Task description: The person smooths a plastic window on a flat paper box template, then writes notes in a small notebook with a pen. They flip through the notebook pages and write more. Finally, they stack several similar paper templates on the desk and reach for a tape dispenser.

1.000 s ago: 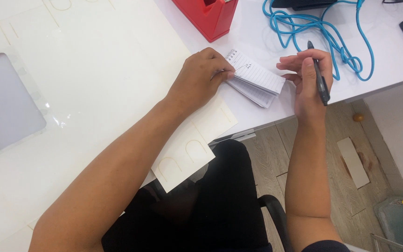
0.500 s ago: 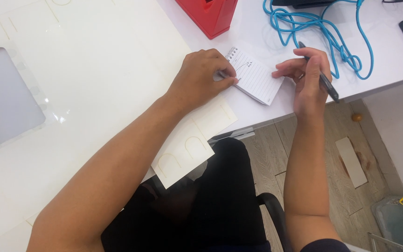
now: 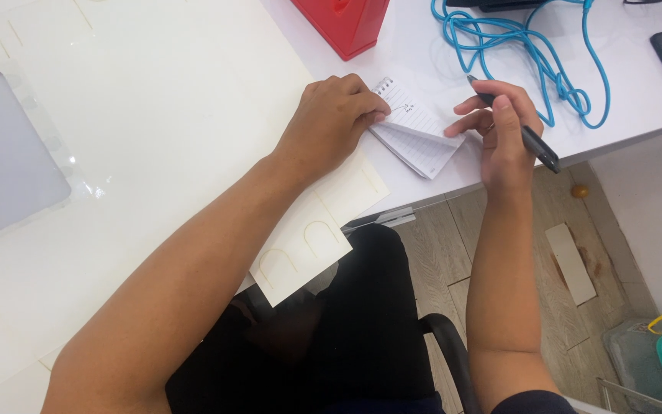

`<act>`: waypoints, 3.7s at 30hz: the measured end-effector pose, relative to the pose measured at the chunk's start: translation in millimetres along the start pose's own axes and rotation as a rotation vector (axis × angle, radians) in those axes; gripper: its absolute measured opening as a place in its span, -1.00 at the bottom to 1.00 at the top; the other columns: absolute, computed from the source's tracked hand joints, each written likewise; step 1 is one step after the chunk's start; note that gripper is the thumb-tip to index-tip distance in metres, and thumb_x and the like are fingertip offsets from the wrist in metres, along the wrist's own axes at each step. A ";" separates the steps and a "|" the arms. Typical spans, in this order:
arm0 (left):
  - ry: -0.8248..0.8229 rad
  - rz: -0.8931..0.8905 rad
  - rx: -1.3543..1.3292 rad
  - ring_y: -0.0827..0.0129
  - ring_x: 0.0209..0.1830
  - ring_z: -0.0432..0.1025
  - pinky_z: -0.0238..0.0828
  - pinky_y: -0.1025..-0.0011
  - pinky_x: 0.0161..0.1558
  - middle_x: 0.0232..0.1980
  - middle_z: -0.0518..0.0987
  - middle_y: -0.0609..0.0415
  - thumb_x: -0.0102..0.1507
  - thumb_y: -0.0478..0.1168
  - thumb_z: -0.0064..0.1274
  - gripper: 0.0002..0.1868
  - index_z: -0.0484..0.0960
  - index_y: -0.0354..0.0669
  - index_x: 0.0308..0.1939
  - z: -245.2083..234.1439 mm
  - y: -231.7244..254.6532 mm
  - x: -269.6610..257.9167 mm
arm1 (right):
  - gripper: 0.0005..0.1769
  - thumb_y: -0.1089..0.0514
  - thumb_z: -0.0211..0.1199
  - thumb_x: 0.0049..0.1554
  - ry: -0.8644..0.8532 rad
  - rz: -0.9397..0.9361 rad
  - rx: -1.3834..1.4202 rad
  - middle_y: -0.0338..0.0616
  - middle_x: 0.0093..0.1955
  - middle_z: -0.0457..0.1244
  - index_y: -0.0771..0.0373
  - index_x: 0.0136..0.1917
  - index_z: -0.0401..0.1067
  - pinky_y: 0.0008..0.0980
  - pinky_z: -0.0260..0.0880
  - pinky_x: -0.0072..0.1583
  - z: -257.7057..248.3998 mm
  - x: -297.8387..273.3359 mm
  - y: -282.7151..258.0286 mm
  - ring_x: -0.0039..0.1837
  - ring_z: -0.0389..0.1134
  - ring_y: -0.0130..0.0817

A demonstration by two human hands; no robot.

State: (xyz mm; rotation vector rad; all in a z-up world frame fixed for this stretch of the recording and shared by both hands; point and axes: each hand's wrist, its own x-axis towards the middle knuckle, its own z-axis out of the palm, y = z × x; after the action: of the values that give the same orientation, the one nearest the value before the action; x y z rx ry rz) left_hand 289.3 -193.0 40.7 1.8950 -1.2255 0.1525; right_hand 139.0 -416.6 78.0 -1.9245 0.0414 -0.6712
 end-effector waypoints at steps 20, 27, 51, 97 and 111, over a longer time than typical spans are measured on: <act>0.044 0.135 0.169 0.22 -0.30 0.50 0.24 -0.13 0.24 -0.19 0.57 0.13 0.44 -0.15 0.01 -0.80 0.70 -0.08 -0.20 -4.2 12.9 -0.7 | -0.36 -0.42 -0.05 0.32 0.091 0.060 0.169 -0.06 0.01 0.38 0.16 0.27 0.29 -0.29 0.58 0.11 -4.4 1.9 8.7 0.09 0.47 -0.20; 0.086 0.023 -0.067 0.42 -0.40 0.43 0.32 0.06 0.09 -0.28 0.55 0.25 0.22 -0.25 0.29 -0.84 0.58 0.02 -0.34 -14.7 15.1 0.8 | -0.38 -0.43 -0.04 0.31 0.090 0.080 0.194 -0.09 0.10 0.36 0.11 0.27 0.27 -0.29 0.58 0.16 -0.1 1.7 -4.9 0.12 0.51 -0.08; 0.368 -0.327 0.058 0.48 -0.32 0.43 0.41 0.31 -0.07 -0.26 0.50 0.33 0.33 -0.05 0.39 -0.02 -0.06 0.14 0.58 -22.6 20.7 -1.4 | -0.52 0.05 0.45 0.18 -0.271 -0.150 -0.610 -0.07 0.33 0.32 0.17 0.25 0.31 -0.08 0.29 0.29 36.8 -25.9 -47.2 0.36 0.32 -0.07; -0.167 0.183 0.411 -0.03 0.35 0.30 0.27 -0.05 0.21 0.41 0.42 -0.06 0.46 -0.05 -0.11 -0.63 0.52 0.17 0.35 0.4 12.6 -8.4 | -0.33 -0.31 -0.19 0.40 -0.319 0.087 -0.350 0.18 0.29 0.31 0.30 0.41 0.20 -0.29 0.50 0.02 -0.5 47.5 -46.5 0.20 0.46 -0.04; -0.304 -0.020 0.322 0.20 0.51 0.27 0.10 -0.09 0.48 0.46 0.43 0.22 0.46 0.03 -0.10 -0.66 0.63 0.37 0.27 -12.6 29.9 1.5 | -0.70 -0.07 0.03 0.38 -0.166 0.294 0.292 -0.10 -0.18 0.26 0.20 0.12 0.31 -0.37 0.62 -0.05 27.3 53.5 9.9 -0.10 0.47 -0.24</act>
State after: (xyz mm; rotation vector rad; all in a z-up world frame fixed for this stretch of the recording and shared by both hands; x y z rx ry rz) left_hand 270.4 -189.8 67.0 2.2710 -1.4523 0.0536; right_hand 199.5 -415.6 84.7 -1.6431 0.1134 -0.3008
